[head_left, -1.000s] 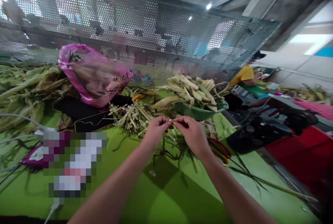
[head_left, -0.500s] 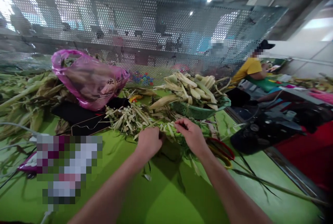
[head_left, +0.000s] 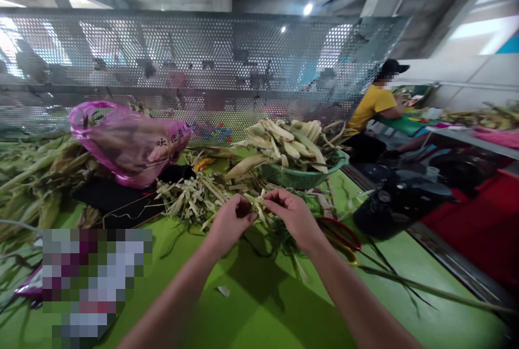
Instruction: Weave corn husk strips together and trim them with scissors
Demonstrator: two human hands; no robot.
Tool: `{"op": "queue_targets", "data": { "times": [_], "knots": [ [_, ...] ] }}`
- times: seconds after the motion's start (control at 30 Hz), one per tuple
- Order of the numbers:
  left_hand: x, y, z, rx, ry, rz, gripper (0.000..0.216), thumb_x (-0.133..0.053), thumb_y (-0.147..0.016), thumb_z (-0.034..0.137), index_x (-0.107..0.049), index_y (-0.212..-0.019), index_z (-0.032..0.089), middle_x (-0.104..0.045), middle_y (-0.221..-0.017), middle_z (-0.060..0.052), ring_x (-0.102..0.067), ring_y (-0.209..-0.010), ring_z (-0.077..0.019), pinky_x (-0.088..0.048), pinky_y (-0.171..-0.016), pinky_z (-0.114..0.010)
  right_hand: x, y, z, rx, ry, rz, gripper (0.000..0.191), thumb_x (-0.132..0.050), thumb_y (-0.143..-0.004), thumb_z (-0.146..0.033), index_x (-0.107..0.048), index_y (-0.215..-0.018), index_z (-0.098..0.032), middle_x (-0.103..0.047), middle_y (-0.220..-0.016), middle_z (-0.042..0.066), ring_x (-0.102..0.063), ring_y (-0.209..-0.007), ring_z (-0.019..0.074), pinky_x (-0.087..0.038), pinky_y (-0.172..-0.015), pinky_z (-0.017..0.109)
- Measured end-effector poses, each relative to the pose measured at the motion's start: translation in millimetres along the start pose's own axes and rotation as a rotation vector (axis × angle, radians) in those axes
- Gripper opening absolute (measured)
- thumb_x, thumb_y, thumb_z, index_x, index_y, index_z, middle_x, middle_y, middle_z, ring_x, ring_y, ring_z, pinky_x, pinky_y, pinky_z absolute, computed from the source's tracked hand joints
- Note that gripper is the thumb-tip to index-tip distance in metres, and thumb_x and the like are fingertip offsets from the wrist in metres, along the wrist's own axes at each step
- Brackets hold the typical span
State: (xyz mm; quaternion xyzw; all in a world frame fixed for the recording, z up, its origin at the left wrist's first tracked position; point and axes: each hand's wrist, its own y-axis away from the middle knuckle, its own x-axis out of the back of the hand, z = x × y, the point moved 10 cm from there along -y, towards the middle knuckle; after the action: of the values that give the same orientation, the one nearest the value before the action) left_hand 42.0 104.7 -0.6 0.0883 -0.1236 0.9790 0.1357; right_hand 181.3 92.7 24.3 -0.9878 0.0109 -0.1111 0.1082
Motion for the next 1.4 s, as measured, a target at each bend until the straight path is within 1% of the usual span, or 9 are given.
{"op": "queue_targets", "data": {
  "times": [0.17, 0.27, 0.4, 0.63, 0.87, 1.0, 1.13, 1.3, 1.4],
  "knots": [
    [-13, 3, 6, 0.055, 0.242, -0.150, 0.016, -0.064, -0.075, 0.027, -0.058, -0.085, 0.016, -0.056, -0.077, -0.001, -0.051, -0.073, -0.0128, -0.039, -0.069, -0.024, 4, -1, -7, 0.067, 0.063, 0.010, 0.017, -0.064, -0.077, -0.033, -0.063, -0.082, -0.018, -0.063, -0.077, 0.001, -0.056, -0.073, 0.0157, -0.045, -0.071, 0.028],
    [-14, 4, 4, 0.103, 0.368, -0.158, 0.024, -0.067, -0.075, 0.034, -0.061, -0.088, 0.015, -0.061, -0.084, -0.003, -0.054, -0.078, -0.0136, -0.040, -0.075, -0.025, 2, 2, -13, 0.098, 0.106, -0.001, 0.014, -0.062, -0.078, -0.032, -0.063, -0.082, -0.019, -0.063, -0.077, 0.001, -0.057, -0.074, 0.0165, -0.046, -0.071, 0.028],
    [-15, 4, -5, 0.167, 0.478, -0.131, 0.034, -0.078, -0.064, 0.034, -0.061, -0.087, 0.016, -0.064, -0.077, -0.002, -0.056, -0.073, -0.0130, -0.041, -0.072, -0.026, -4, 7, -20, 0.130, 0.153, -0.049, 0.012, -0.058, -0.082, -0.030, -0.063, -0.086, -0.019, -0.064, -0.078, 0.001, -0.057, -0.075, 0.0165, -0.046, -0.071, 0.028],
    [-20, 5, 4, 0.157, 0.509, -0.162, 0.034, -0.078, -0.065, 0.033, -0.066, -0.091, 0.014, -0.066, -0.082, -0.004, -0.056, -0.074, -0.0128, -0.042, -0.073, -0.025, -1, 7, -21, 0.119, 0.191, -0.055, 0.013, -0.060, -0.082, -0.032, -0.063, -0.084, -0.020, -0.065, -0.081, 0.002, -0.059, -0.078, 0.0178, -0.045, -0.074, 0.029],
    [-22, 6, 2, 0.147, 0.530, -0.126, 0.032, -0.077, -0.067, 0.034, -0.068, -0.090, 0.015, -0.067, -0.085, -0.004, -0.056, -0.077, -0.0135, -0.042, -0.074, -0.025, 0, 7, -21, 0.103, 0.204, -0.083, 0.013, -0.060, -0.081, -0.033, -0.063, -0.081, -0.020, -0.065, -0.077, 0.001, -0.058, -0.074, 0.0172, -0.045, -0.069, 0.027],
    [-26, 9, 1, 0.130, 0.595, -0.135, 0.028, -0.074, -0.071, 0.032, -0.067, -0.092, 0.015, -0.065, -0.087, -0.005, -0.055, -0.081, -0.0136, -0.042, -0.077, -0.025, 0, 6, -21, 0.092, 0.200, -0.103, 0.012, -0.061, -0.080, -0.031, -0.062, -0.078, -0.019, -0.063, -0.073, 0.000, -0.057, -0.070, 0.0163, -0.045, -0.065, 0.026],
    [-26, 12, -2, 0.144, 0.622, -0.110, 0.024, -0.073, -0.073, 0.030, -0.066, -0.091, 0.015, -0.063, -0.086, -0.004, -0.054, -0.079, -0.0128, -0.041, -0.076, -0.024, -2, 6, -20, 0.105, 0.204, -0.144, 0.010, -0.060, -0.081, -0.028, -0.061, -0.078, -0.019, -0.064, -0.075, 0.001, -0.057, -0.072, 0.0166, -0.045, -0.066, 0.026],
    [-27, 13, -1, 0.159, 0.623, -0.071, 0.020, -0.071, -0.073, 0.028, -0.066, -0.085, 0.014, -0.061, -0.079, -0.003, -0.051, -0.073, -0.0112, -0.041, -0.072, -0.023, -4, 9, -24, 0.145, 0.313, -0.165, 0.005, -0.056, -0.081, -0.020, -0.060, -0.078, -0.020, -0.064, -0.076, 0.000, -0.057, -0.073, 0.0166, -0.043, -0.067, 0.026],
    [-27, 13, 0, 0.170, 0.618, -0.040, 0.019, -0.070, -0.074, 0.029, -0.065, -0.084, 0.014, -0.060, -0.077, -0.003, -0.051, -0.071, -0.0111, -0.040, -0.071, -0.023, -5, 11, -29, 0.166, 0.371, -0.155, 0.007, -0.055, -0.080, -0.016, -0.060, -0.077, -0.020, -0.064, -0.077, 0.000, -0.057, -0.073, 0.0164, -0.042, -0.067, 0.026]
  ]
}}
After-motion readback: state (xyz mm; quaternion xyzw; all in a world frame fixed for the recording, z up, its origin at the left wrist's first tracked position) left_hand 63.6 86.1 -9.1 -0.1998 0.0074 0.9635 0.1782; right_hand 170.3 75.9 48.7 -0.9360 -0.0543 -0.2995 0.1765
